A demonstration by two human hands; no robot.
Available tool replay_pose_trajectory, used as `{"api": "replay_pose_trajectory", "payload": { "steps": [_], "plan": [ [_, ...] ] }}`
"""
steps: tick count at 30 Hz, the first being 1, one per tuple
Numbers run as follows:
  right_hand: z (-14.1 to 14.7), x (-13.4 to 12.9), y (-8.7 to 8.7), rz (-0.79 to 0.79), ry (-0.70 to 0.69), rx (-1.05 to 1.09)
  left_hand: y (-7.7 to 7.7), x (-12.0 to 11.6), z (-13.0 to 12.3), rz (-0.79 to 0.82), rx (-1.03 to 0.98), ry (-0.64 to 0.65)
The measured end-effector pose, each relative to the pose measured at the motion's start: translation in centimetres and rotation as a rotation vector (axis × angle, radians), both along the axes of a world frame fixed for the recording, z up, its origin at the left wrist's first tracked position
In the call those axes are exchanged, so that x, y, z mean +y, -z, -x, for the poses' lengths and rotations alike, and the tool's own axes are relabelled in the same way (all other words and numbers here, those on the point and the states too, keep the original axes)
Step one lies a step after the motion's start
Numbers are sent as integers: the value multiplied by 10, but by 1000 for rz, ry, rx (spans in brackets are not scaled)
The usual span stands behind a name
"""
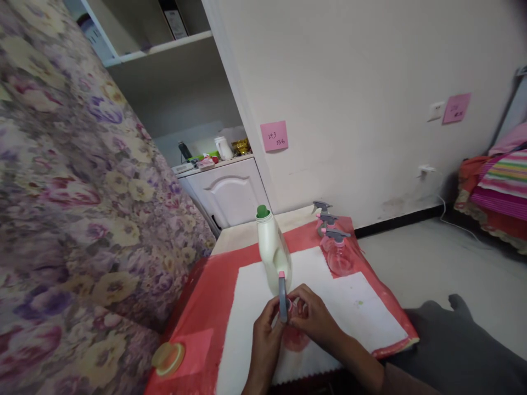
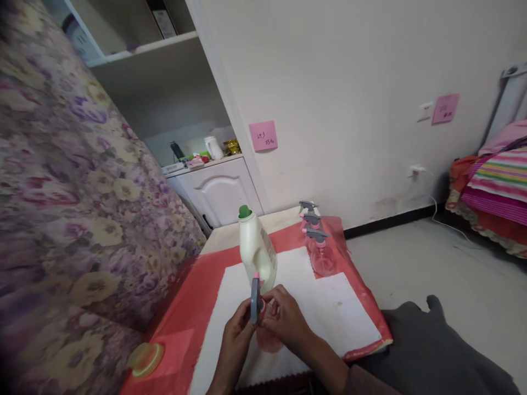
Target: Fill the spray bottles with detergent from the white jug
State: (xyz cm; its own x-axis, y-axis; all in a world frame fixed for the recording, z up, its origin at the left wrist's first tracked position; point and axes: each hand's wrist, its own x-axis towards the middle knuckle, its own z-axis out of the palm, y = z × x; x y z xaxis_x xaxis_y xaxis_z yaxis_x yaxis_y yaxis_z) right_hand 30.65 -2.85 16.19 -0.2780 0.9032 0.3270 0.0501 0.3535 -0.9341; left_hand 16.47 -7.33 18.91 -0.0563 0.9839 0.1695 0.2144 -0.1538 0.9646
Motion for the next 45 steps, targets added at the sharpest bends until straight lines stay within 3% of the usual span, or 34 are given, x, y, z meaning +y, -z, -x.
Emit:
{"api": "replay_pose_trajectory", "payload": {
  "steps": [19, 26, 33, 45],
  "plan": [
    [-3, 1, 2, 30, -38, 2, -7, 3, 7, -18, 188, 64],
    [-9, -3, -8, 46, -76, 18, 3, 3, 13, -52, 225, 74],
    [-8, -2, -7, 19, -114, 96, 13, -1, 14, -41, 191, 65],
    [-5, -7, -8, -13, -64, 85, 8, -5, 10, -49, 132, 63]
  ]
}}
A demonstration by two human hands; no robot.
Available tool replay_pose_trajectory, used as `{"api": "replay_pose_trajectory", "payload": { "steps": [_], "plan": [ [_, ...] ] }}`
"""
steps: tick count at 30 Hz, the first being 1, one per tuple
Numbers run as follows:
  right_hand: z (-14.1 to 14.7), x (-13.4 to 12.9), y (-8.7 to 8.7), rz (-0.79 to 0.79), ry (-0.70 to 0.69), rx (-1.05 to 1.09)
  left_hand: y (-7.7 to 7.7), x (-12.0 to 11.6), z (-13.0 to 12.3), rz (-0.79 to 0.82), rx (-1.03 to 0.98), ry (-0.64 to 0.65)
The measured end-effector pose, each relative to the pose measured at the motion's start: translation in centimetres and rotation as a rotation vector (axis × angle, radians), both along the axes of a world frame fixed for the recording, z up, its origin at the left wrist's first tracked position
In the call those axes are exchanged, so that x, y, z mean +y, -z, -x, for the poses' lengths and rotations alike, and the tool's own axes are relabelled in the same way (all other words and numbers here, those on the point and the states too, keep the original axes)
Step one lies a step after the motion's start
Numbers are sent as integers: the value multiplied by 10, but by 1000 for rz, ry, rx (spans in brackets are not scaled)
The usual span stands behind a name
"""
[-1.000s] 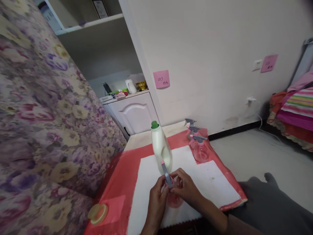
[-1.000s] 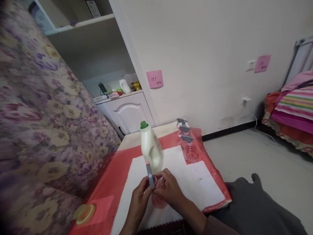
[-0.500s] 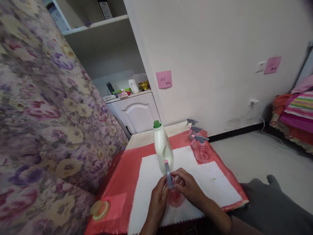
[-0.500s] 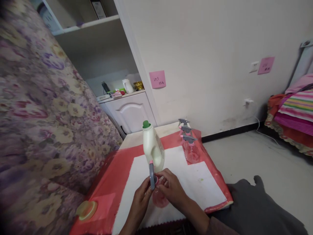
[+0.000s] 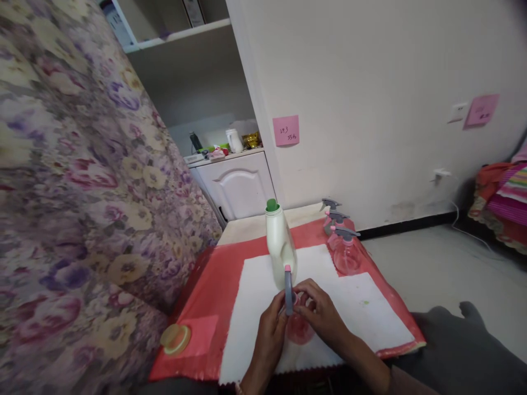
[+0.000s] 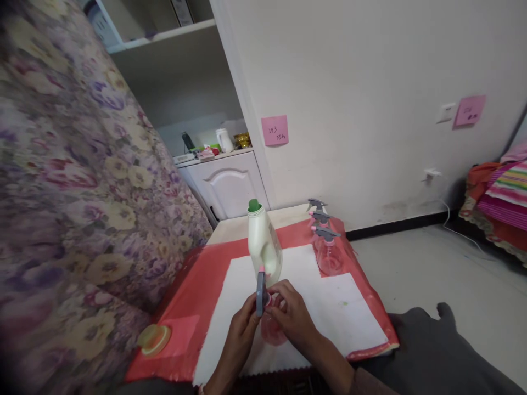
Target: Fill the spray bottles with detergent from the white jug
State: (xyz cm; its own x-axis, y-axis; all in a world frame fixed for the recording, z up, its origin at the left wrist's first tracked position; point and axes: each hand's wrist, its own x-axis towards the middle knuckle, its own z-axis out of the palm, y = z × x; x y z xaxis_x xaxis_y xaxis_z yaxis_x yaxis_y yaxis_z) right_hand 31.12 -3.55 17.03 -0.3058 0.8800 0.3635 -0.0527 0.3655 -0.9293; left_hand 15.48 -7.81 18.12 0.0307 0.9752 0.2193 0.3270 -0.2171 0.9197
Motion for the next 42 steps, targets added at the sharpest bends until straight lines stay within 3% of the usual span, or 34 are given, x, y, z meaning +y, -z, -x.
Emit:
{"api": "replay_pose_trajectory", "payload": {
  "steps": [14, 27, 42],
  "plan": [
    [-9, 4, -2, 62, -43, -23, -12, -1, -2, 1, 13, 41],
    [-20, 15, 15, 172, -36, 27, -24, 4, -7, 34, 53, 31],
    [-14, 6, 5, 101, -74, 67, -12, 6, 5, 41, -4, 83]
  ]
}}
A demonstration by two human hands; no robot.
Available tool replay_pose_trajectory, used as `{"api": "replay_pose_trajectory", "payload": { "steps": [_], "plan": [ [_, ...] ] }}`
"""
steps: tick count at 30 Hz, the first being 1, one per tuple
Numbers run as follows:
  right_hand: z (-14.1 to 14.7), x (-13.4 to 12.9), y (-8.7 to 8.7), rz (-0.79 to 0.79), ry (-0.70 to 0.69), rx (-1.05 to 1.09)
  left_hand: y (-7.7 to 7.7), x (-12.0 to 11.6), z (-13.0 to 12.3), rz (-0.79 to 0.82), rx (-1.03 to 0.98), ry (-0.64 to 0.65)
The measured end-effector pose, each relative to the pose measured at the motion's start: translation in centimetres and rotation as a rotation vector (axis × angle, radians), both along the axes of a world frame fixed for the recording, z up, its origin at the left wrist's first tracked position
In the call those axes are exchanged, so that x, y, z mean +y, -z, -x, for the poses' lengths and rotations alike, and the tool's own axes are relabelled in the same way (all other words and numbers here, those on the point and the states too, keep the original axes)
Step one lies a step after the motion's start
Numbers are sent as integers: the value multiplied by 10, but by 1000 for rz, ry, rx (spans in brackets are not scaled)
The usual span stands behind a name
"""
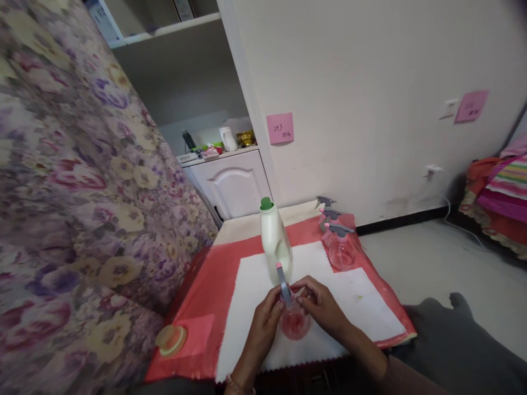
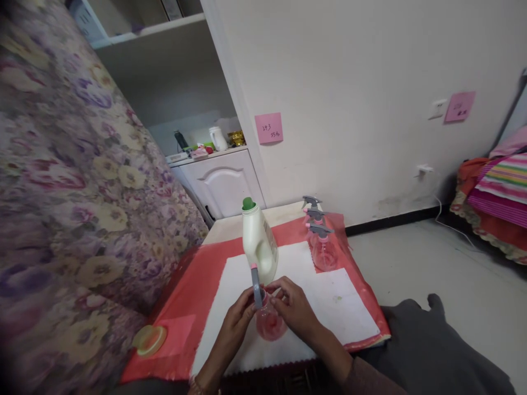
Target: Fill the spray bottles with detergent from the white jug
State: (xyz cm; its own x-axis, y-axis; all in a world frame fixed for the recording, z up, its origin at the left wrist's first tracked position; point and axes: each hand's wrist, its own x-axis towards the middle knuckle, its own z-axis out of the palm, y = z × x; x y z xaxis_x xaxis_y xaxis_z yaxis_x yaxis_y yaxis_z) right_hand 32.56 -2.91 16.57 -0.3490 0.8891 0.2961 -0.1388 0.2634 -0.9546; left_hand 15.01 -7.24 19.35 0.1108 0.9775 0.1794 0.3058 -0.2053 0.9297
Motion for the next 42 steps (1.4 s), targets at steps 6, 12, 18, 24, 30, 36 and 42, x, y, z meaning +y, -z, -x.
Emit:
{"api": "replay_pose_trajectory", "payload": {
  "steps": [6, 12, 18, 24, 30, 36, 42],
  "plan": [
    [8, -3, -3, -83, 26, -33, 3, -3, -2, 27, -10, -15],
    [10, -2, -2, -106, 59, -85, 4, -3, -5, 10, -5, -29],
    [12, -4, 1, -99, 77, -60, -1, -6, -8, -3, -4, -7],
    [7, -3, 2, -92, 47, -68, -4, -3, -13, -49, 21, -39],
    [-2, 2, 5, -49, 40, -13, -4, 0, -10, -32, 36, -17],
    [0, -2, 0, -54, 25, 15, 1, 1, -7, -34, 51, -33],
    [6, -3, 2, -83, 22, 30, 8, 1, -8, -65, 32, -55]
  ]
}}
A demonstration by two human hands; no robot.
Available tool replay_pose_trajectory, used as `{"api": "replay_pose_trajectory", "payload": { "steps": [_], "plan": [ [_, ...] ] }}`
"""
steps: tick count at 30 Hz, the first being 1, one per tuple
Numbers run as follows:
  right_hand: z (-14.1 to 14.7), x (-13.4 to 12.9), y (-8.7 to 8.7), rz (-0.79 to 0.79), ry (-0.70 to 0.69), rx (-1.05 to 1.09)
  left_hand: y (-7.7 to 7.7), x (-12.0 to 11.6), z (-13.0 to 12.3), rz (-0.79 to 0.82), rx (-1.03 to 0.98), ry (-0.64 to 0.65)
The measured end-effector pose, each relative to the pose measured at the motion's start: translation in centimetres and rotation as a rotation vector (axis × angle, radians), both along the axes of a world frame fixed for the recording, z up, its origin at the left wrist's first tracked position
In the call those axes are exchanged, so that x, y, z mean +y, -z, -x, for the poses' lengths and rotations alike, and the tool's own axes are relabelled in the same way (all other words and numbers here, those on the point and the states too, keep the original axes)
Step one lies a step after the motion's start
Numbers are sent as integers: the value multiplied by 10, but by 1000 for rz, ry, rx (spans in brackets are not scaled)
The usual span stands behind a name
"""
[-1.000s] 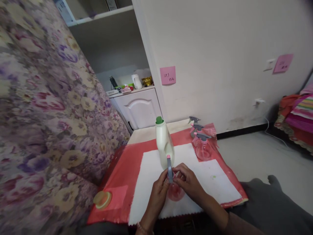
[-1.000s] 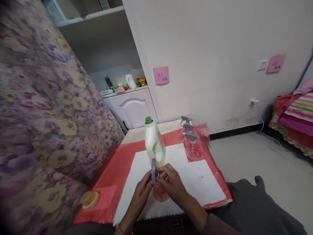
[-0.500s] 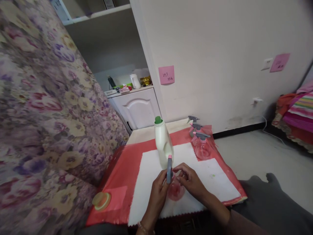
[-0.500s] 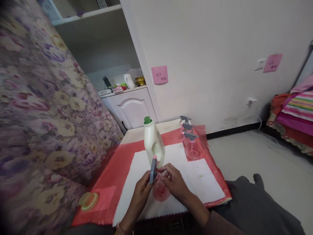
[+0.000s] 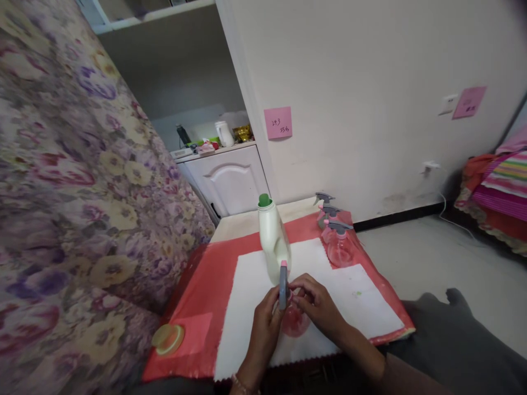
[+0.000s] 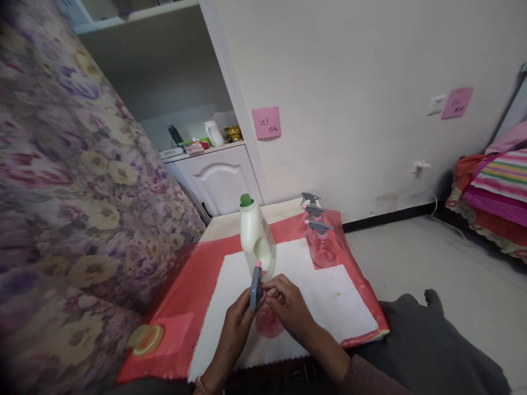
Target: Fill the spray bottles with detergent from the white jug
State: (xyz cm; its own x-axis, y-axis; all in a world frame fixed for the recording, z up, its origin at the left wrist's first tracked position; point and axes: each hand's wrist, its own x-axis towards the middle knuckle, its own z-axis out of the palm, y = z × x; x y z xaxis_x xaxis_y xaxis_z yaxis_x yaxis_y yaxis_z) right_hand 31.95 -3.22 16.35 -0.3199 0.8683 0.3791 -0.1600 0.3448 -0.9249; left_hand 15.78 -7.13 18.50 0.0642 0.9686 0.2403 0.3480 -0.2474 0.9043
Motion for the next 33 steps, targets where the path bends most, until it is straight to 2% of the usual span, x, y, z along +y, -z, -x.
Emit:
{"api": "replay_pose_trajectory", "payload": {
  "steps": [7, 20, 24, 33],
  "plan": [
    [1, 1, 3, 30, -29, 52, 3, 0, -5, 31, -109, -76],
    [-1, 2, 2, 17, 19, 19, -5, 1, 3, 41, 12, 6],
    [-1, 1, -1, 0, 2, 11, -1, 3, 4, 7, 46, -3],
    [4, 1, -6, 5, 8, -52, 11, 1, 1, 7, -27, -30]
  ]
}}
